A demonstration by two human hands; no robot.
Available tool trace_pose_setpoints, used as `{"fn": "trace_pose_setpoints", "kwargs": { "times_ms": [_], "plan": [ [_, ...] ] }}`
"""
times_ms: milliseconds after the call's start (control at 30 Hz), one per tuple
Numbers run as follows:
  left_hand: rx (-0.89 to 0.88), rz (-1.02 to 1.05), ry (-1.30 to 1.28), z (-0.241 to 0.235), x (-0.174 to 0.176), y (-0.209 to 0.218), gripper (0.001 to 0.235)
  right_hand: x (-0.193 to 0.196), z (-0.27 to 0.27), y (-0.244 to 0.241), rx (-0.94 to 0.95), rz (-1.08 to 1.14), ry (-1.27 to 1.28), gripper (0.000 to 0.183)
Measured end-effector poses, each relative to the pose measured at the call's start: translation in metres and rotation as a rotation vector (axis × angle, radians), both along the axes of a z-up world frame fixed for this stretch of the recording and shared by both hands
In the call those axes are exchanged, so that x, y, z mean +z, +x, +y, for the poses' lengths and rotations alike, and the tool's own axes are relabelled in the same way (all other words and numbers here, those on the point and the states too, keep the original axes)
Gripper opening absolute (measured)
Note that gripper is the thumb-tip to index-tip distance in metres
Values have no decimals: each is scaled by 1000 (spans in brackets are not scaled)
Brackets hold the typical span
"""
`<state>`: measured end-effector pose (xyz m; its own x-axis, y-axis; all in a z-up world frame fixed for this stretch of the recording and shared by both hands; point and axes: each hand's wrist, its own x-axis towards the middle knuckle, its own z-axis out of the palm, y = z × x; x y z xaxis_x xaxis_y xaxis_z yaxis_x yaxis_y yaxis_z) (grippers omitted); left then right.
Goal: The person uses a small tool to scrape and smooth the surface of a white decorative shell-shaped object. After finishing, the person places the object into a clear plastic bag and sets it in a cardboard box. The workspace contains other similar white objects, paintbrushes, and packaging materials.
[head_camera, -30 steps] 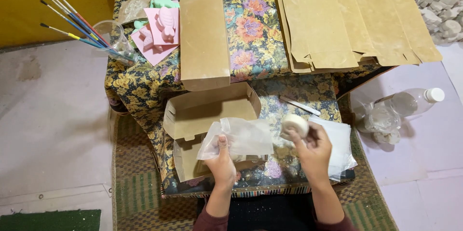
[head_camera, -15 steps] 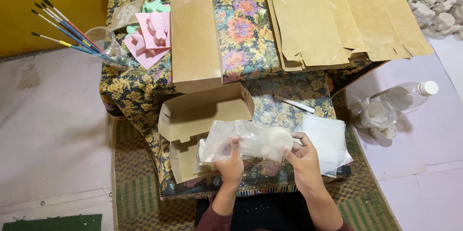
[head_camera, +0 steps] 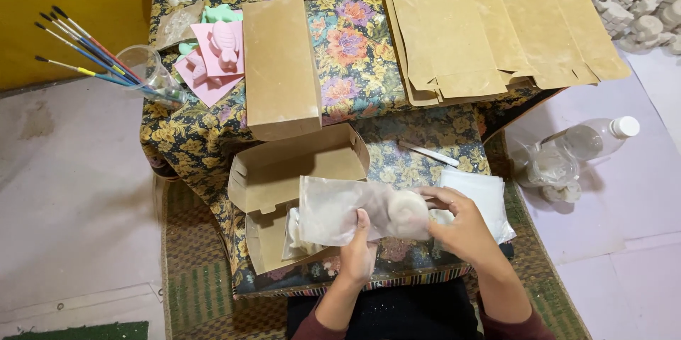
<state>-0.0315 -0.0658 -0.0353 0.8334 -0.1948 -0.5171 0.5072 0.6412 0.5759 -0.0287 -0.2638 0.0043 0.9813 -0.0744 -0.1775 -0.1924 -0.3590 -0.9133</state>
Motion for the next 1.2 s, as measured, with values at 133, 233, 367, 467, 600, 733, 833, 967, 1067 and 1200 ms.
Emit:
{"fn": "trace_pose_setpoints", "kwargs": {
  "times_ms": [133, 233, 367, 467, 600, 733, 833, 967, 1067, 1200],
  "plan": [
    [65, -40, -91, -2, -2, 4, 65, -14, 0, 2, -64, 51, 358, 54],
    [-320, 64, 426, -1, 32, 3, 80, -16, 15, -2, -411, 173, 810, 45],
    [-208, -110, 322, -10, 11, 2, 74, -32, 16, -10, -381, 244, 805, 58],
    [-142, 124, 146, -10, -5, 7, 68, -30, 10, -10, -224, 251, 679, 63],
    [-95, 71, -51, -3, -21, 12, 48, -22, 7, -11, -65, 167, 620, 52],
    [-215, -46, 28, -2, -11, 7, 54, -19, 17, -15, -196, 33, 775, 54],
    [-281, -652, -12, -10, 1, 5, 60, -30, 16, -16, -316, 90, 940, 75],
    [-415, -450, 488, -10, 16, 0, 68, -44, 9, -18, -159, 3, 817, 48],
    [-499, -391, 539, -11, 21, 1, 65, -33, 6, -16, -115, -7, 627, 52],
    [-362, -380, 431, -25, 7, 9, 49, 4, 9, -5, -58, -74, 128, 47]
  ]
}}
